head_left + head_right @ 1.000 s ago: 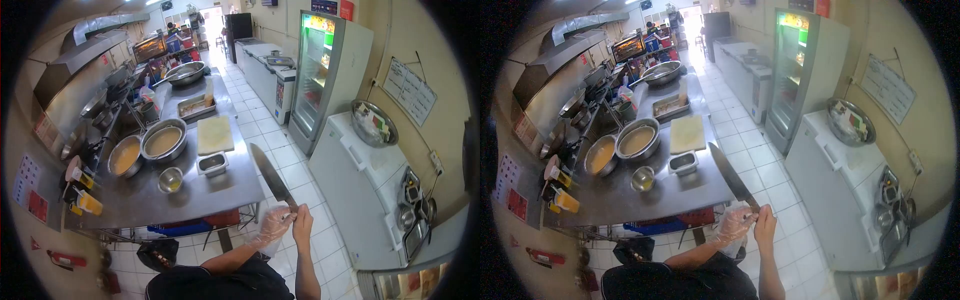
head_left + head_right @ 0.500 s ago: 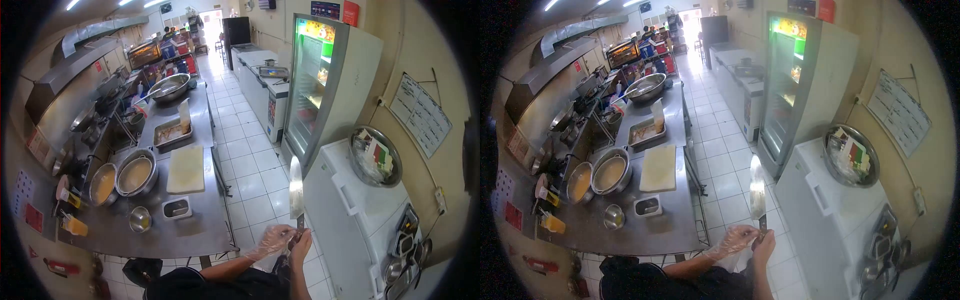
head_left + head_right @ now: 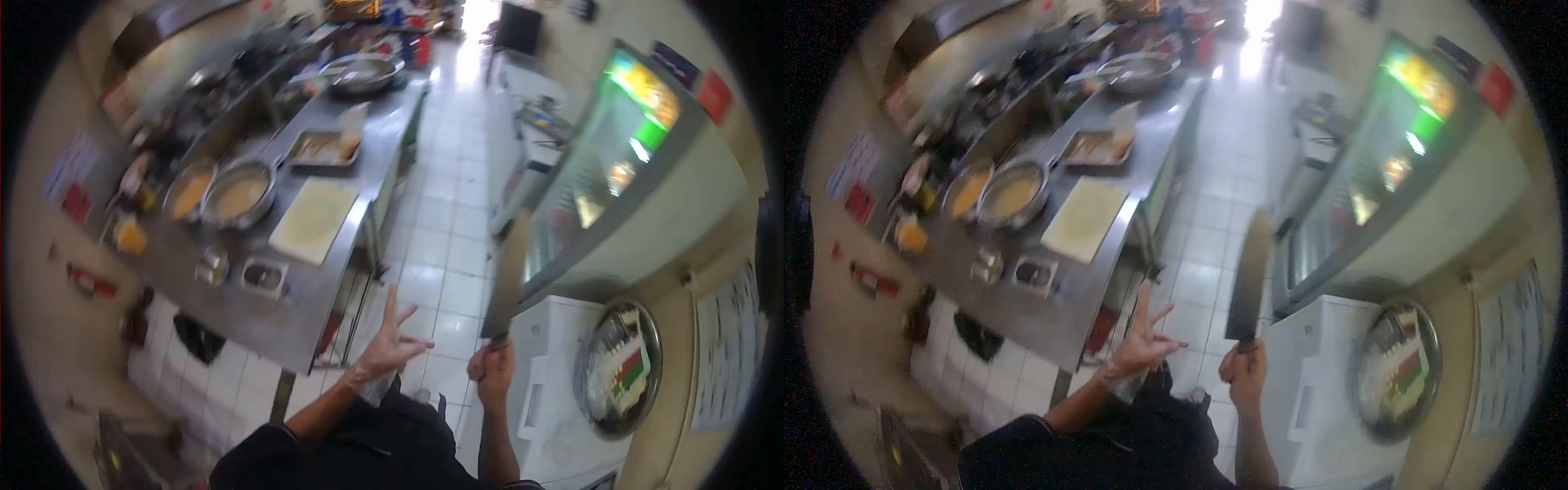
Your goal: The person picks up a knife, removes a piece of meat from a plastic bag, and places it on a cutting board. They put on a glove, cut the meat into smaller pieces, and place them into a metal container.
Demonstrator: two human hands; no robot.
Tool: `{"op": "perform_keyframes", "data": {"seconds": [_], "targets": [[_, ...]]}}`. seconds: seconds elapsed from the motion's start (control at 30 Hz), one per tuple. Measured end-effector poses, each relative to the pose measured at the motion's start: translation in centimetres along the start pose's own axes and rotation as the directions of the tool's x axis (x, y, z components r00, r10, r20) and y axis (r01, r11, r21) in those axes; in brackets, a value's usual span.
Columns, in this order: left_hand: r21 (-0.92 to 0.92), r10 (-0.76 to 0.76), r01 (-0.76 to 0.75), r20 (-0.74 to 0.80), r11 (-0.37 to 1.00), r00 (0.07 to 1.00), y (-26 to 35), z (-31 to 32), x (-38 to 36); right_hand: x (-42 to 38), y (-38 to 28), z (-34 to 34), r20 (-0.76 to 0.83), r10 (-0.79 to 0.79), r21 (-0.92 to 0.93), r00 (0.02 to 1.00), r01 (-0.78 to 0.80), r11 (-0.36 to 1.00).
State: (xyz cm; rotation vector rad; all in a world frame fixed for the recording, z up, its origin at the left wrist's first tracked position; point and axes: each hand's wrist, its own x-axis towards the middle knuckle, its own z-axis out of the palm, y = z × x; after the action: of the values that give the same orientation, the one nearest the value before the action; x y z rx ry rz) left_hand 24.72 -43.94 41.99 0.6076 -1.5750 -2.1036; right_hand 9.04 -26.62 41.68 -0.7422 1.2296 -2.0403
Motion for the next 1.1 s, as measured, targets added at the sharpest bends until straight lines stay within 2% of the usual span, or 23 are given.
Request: {"op": "perform_keyframes", "data": {"seconds": [0.07, 0.1, 0.17, 0.2, 0.23, 0.27, 0.3, 0.37, 0.43, 0.47, 0.57, 0.67, 0.7, 0.77, 0.87, 0.97, 1.0, 1.1], "targets": [[0.064, 0.096, -0.090, -0.098, 0.994, 0.991, -1.2, -1.4, 1.5, 2.9, -0.1, -0.8, 0.068, -0.013, -0.153, 0.998, 0.023, 0.988], [0.110, 0.149, -0.135, -0.126, 0.985, 0.981, -1.7, -2.2, 2.3, 4.2, 0.7, -1.7, 0.071, 0.038, -0.120, 0.997, -0.030, 0.992], [0.175, 0.135, -0.085, -0.293, 0.981, 0.947, -3.4, -4.1, 3.5, 6.8, 2.8, -3.3, 0.072, 0.125, -0.058, 0.990, -0.121, 0.991], [0.226, 0.137, -0.053, -0.373, 0.973, 0.918, -5.0, -5.8, 4.4, 8.0, 3.8, -3.1, 0.012, 0.130, -0.059, 0.991, -0.129, 0.990], [0.273, 0.146, -0.019, -0.452, 0.962, 0.880, -5.3, -7.2, 5.4, 9.8, 4.5, -2.7, 0.029, 0.093, -0.009, 0.995, -0.093, 0.996], [-0.011, 0.016, -0.027, -0.569, 1.000, 0.822, -5.6, -8.3, 5.9, 11.6, 4.9, -2.3, 0.044, 0.063, 0.041, 0.997, -0.065, 0.997], [0.014, 0.017, -0.010, -0.638, 1.000, 0.770, -6.1, -9.9, 6.5, 13.2, 5.2, -1.7, 0.047, 0.038, 0.091, 0.998, -0.042, 0.995], [0.066, 0.035, 0.020, -0.739, 0.998, 0.673, -8.0, -14.6, 8.4, 17.6, 6.3, -0.1, -0.009, 0.040, -0.046, 0.999, -0.040, 0.998], [0.220, 0.161, 0.044, -0.823, 0.975, 0.545, -10.7, -19.8, 10.7, 22.1, 8.6, -1.0, -0.041, 0.059, -0.171, 0.997, -0.065, 0.983], [0.290, 0.223, 0.067, -0.847, 0.955, 0.482, -11.7, -21.6, 11.9, 23.7, 6.8, 1.7, -0.088, 0.170, -0.179, 0.982, -0.184, 0.967], [0.311, 0.286, -0.012, -0.859, 0.950, 0.425, -11.8, -25.9, 16.3, 28.7, 10.8, 0.5, -0.101, 0.244, -0.086, 0.965, -0.252, 0.964], [0.330, 0.229, 0.126, -0.838, 0.935, 0.496, -6.9, -26.6, 21.0, 33.2, 10.6, 3.5, -0.105, 0.235, -0.224, 0.966, -0.253, 0.941], [0.333, 0.235, 0.108, -0.827, 0.937, 0.511, -5.3, -27.0, 23.2, 35.1, 11.1, 4.1, -0.110, 0.210, -0.248, 0.971, -0.232, 0.941], [0.330, 0.244, 0.073, -0.812, 0.941, 0.529, -4.1, -26.3, 26.5, 38.5, 11.8, 4.6, -0.040, 0.258, -0.221, 0.965, -0.260, 0.940], [0.392, 0.340, -0.037, -0.743, 0.919, 0.576, -3.5, -26.3, 31.0, 43.2, 13.6, 5.2, 0.010, 0.323, -0.241, 0.946, -0.311, 0.919], [0.334, 0.186, 0.088, -0.702, 0.938, 0.688, 1.4, -25.3, 34.4, 48.3, 14.8, 6.1, 0.010, 0.378, -0.301, 0.926, -0.358, 0.884], [0.356, 0.226, 0.056, -0.699, 0.933, 0.679, 1.2, -25.8, 36.0, 49.8, 15.2, 6.2, 0.009, 0.412, -0.286, 0.911, -0.392, 0.874], [0.443, 0.355, -0.078, -0.587, 0.893, 0.728, 2.4, -27.3, 41.6, 55.6, 16.3, 5.6, 0.005, 0.440, -0.309, 0.898, -0.417, 0.855]]}}
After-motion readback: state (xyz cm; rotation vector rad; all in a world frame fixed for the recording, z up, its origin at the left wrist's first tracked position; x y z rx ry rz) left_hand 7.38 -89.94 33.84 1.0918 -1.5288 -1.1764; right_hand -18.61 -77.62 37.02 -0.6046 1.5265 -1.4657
